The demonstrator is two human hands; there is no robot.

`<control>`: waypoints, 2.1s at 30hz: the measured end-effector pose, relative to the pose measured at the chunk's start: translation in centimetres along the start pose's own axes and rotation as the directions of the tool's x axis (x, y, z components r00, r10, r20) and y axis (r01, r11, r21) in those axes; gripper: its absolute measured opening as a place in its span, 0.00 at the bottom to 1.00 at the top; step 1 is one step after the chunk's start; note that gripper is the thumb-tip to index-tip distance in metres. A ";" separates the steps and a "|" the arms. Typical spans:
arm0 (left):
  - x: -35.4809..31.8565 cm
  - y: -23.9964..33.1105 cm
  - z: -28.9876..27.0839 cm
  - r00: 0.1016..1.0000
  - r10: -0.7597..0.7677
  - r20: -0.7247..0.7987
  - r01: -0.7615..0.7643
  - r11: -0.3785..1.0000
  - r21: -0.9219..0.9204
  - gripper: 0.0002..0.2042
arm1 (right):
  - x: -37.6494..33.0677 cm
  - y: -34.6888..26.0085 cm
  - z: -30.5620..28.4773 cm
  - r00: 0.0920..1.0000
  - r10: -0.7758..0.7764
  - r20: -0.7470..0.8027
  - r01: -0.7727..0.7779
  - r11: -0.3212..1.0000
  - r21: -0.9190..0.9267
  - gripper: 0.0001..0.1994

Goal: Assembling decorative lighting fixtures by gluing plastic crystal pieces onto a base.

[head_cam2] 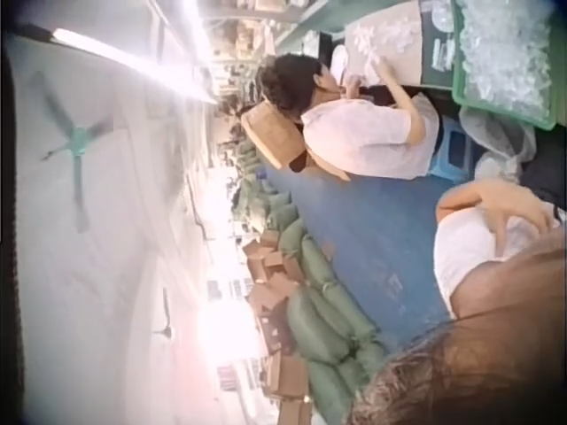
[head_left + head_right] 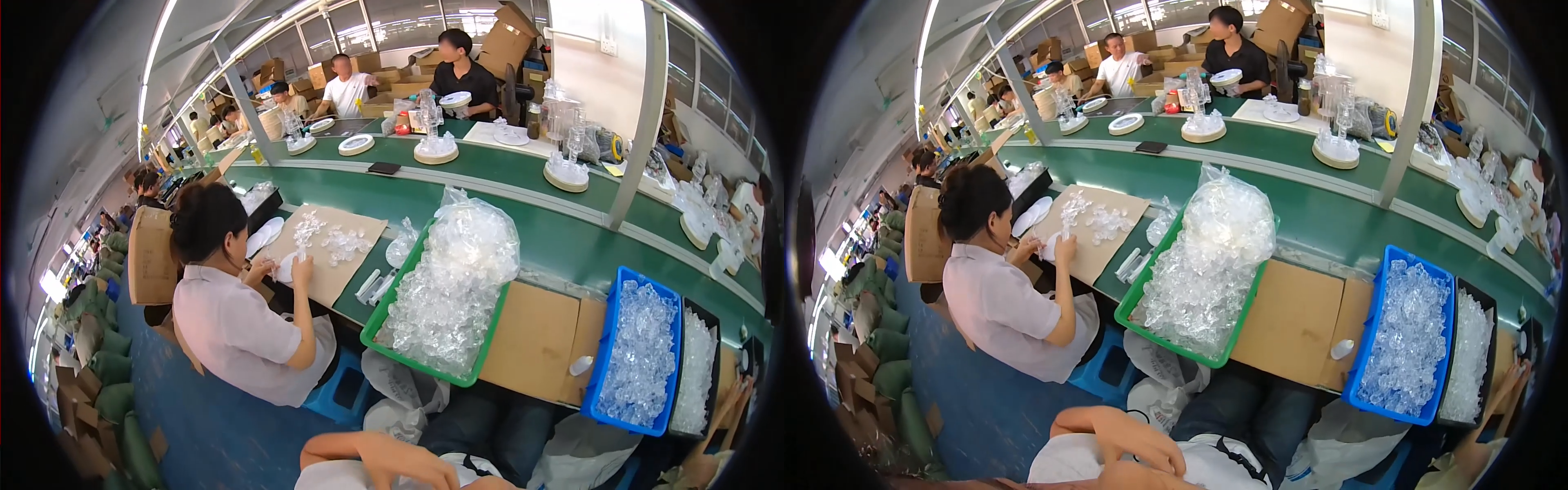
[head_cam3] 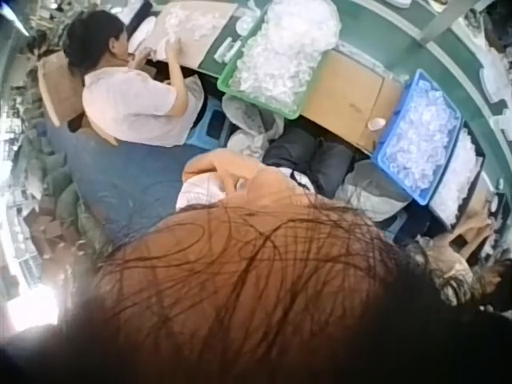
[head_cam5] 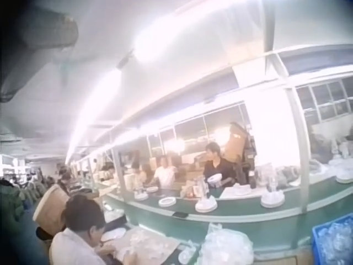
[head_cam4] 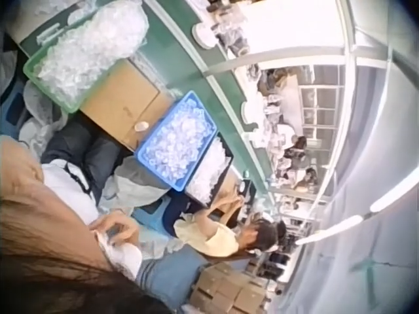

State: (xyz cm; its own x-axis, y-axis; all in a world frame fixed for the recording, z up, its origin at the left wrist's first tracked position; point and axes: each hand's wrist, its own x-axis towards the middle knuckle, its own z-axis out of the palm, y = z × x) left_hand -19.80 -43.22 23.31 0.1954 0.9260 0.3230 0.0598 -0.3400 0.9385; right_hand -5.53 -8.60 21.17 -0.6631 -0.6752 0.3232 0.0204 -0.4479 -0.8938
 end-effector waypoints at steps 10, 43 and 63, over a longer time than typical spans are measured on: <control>5.6 -5.4 1.6 0.973 0.199 0.113 -0.166 0.955 -0.247 0.22 | -7.6 11.0 3.1 0.430 0.021 -0.903 0.129 0.988 0.085 0.18; 5.0 -1.4 -0.6 0.973 0.135 0.188 -0.130 0.991 -0.041 0.12 | -11.3 12.8 2.0 0.072 0.094 -0.993 -0.037 0.995 0.092 0.16; -4.1 -4.4 0.3 0.969 0.187 -0.163 -0.232 0.913 -0.334 0.14 | 11.1 -1.5 -14.9 0.659 0.034 -0.751 -0.650 0.529 -0.546 0.10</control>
State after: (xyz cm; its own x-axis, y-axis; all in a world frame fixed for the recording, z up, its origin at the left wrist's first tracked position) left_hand -20.60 -45.54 17.81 0.0412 0.8604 0.5079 -0.3180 -0.4706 0.8230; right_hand -24.08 -6.68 21.42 -0.9985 -0.0200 -0.0507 0.0328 0.5220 -0.8523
